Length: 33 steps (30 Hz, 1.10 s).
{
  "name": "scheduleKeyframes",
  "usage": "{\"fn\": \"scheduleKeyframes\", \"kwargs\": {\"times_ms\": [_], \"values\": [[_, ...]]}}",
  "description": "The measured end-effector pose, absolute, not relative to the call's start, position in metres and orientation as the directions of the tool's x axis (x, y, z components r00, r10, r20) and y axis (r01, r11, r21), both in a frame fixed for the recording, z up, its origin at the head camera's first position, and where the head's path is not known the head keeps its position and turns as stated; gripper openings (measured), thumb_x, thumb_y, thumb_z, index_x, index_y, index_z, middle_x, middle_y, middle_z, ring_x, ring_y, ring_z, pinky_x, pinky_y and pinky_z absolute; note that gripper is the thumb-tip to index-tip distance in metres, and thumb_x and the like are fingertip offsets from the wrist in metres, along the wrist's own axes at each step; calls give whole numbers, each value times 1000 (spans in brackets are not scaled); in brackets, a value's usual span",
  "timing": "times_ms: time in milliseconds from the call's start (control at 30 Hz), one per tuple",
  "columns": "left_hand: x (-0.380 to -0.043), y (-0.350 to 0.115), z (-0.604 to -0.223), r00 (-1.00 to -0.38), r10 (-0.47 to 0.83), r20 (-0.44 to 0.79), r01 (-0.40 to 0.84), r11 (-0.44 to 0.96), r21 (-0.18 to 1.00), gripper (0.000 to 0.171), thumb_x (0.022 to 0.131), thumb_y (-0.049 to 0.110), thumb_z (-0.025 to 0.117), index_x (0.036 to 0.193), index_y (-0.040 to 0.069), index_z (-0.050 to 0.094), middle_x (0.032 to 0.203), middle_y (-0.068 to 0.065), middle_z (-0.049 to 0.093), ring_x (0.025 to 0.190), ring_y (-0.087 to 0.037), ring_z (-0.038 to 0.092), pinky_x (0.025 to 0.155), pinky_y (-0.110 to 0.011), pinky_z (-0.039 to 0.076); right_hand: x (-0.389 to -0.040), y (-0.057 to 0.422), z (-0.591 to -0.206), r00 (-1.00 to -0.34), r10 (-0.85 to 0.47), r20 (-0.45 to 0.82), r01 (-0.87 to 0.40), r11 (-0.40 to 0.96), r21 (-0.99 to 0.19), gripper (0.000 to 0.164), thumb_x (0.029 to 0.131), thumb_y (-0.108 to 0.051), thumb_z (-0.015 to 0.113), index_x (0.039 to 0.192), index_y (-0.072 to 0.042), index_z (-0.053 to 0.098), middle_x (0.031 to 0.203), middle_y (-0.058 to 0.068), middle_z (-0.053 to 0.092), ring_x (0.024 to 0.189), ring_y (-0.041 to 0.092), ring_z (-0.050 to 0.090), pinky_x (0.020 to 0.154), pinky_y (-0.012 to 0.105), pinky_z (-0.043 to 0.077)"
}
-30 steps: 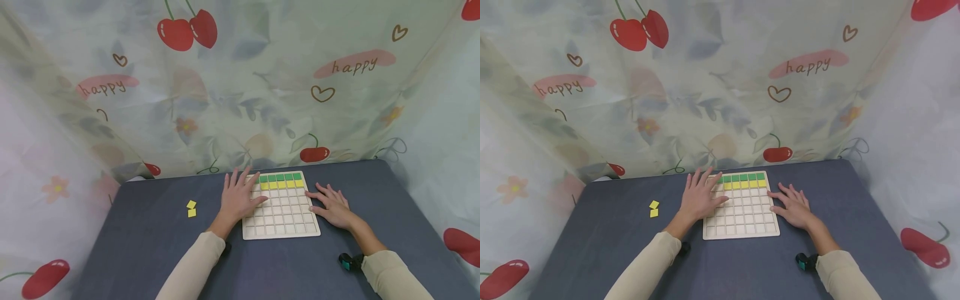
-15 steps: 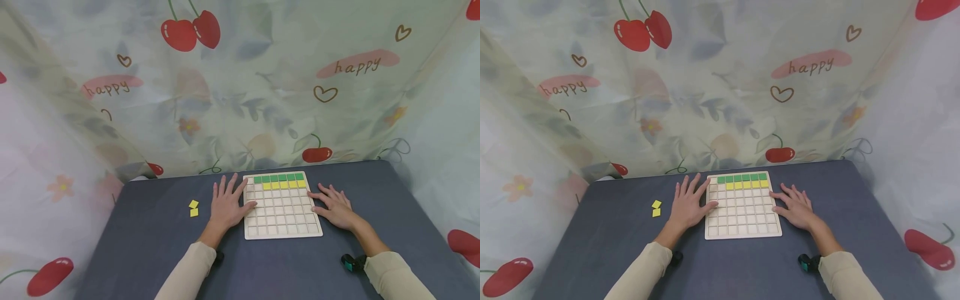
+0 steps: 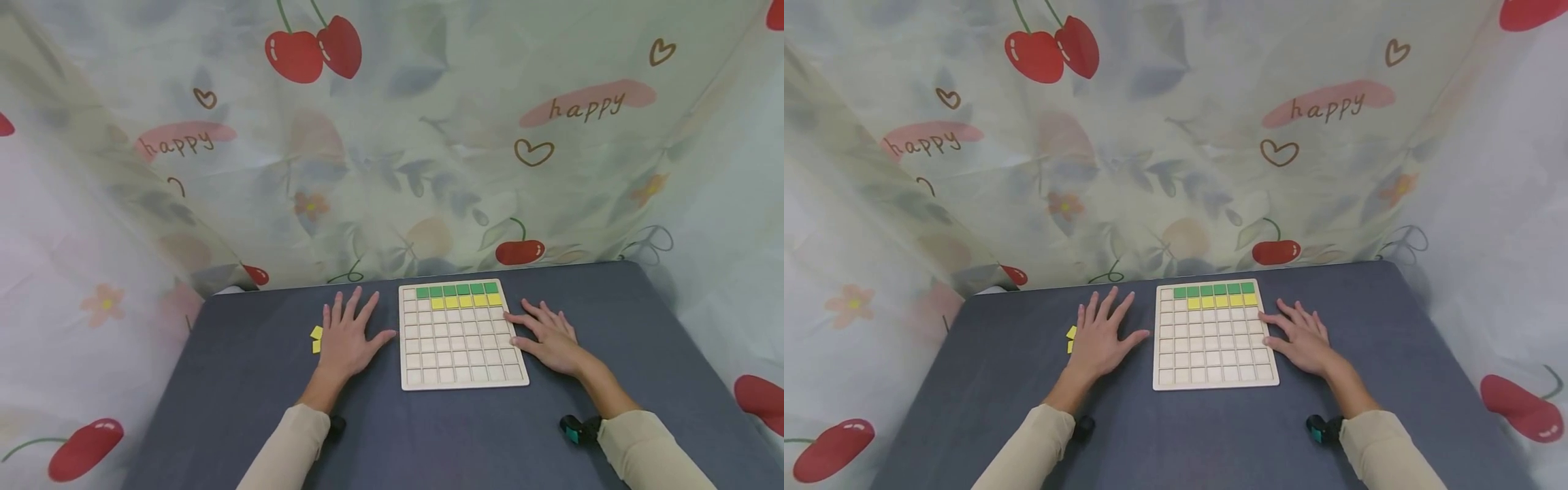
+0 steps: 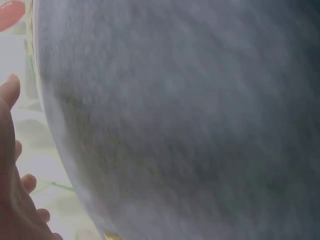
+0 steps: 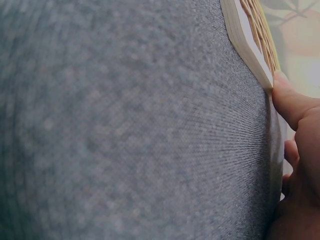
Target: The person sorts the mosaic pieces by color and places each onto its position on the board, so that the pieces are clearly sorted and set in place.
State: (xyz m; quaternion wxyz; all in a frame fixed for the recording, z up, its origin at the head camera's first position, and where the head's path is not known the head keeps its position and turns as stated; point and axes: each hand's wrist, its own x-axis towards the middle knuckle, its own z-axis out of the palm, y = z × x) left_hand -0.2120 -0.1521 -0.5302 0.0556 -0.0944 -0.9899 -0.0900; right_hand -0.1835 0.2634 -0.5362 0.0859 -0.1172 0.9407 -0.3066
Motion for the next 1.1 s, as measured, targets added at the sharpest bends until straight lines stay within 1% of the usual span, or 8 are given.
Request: {"fn": "scheduleKeyframes", "kwargs": {"times_ms": [133, 367, 500, 633, 833, 900, 967, 1100], "values": [[-210, -166, -528, -976, 172, 133, 196, 960, 199, 87, 88, 79, 53, 161, 37, 30, 171, -6, 24, 158, -43, 16, 126, -67, 12, -185, 264, -537, -958, -273, -89, -168, 784, -597, 57, 100, -46, 61, 152, -25, 50, 169, 22, 20, 155, 55, 3, 118, 75, -2], [-207, -195, -525, -982, 153, 115, 177, 953, 244, 89, 88, 73, 61, 162, 35, 29, 170, -9, 26, 157, -46, 18, 124, -69, 11, -185, 264, -538, -957, -274, -92, -168, 785, -596, 57, 101, -46, 61, 152, -24, 50, 169, 22, 20, 155, 55, 3, 118, 75, -2], [-208, -215, -526, -985, 153, 80, 169, 951, 259, 91, 89, 68, 65, 163, 34, 25, 169, -12, 26, 155, -48, 20, 123, -71, 12, -186, 264, -539, -957, -276, -86, -173, 785, -595, 56, 101, -46, 61, 152, -25, 50, 169, 22, 20, 155, 55, 4, 118, 75, -2], [-207, -234, -526, -988, 146, 41, 151, 951, 268, 92, 89, 63, 68, 164, 33, 23, 167, -14, 30, 153, -49, 23, 122, -72, 12, -186, 264, -539, -957, -276, -87, -173, 786, -594, 57, 101, -47, 61, 152, -25, 50, 169, 22, 21, 155, 55, 4, 118, 75, -2], [-207, -252, -525, -992, 118, 42, 125, 945, 302, 86, 91, 55, 71, 162, 27, 32, 160, -16, 40, 148, -47, 30, 122, -73, 11, -186, 264, -538, -958, -276, -82, -175, 784, -596, 56, 101, -46, 61, 152, -24, 50, 168, 23, 20, 155, 55, 4, 118, 75, -2], [-207, -254, -524, -994, 101, 40, 108, 942, 318, 82, 91, 52, 72, 160, 24, 37, 155, -17, 45, 144, -45, 33, 122, -70, 15, -186, 265, -538, -958, -276, -81, -175, 784, -595, 56, 101, -46, 61, 152, -24, 50, 168, 23, 21, 155, 55, 4, 118, 75, -2], [-207, -255, -522, -997, 73, 35, 80, 941, 329, 78, 91, 50, 73, 157, 21, 43, 149, -18, 49, 139, -44, 36, 120, -66, 22, -185, 265, -537, -958, -275, -83, -174, 784, -596, 57, 101, -46, 61, 152, -24, 50, 168, 23, 20, 155, 55, 4, 118, 75, -2], [-210, -255, -520, -1000, 11, 26, 19, 943, 333, 66, 91, 48, 74, 146, 15, 57, 136, -19, 56, 128, -41, 41, 111, -59, 33, -185, 264, -537, -958, -274, -87, -169, 781, -601, 57, 100, -46, 61, 152, -24, 50, 169, 23, 20, 155, 55, 3, 118, 75, -2]]}}
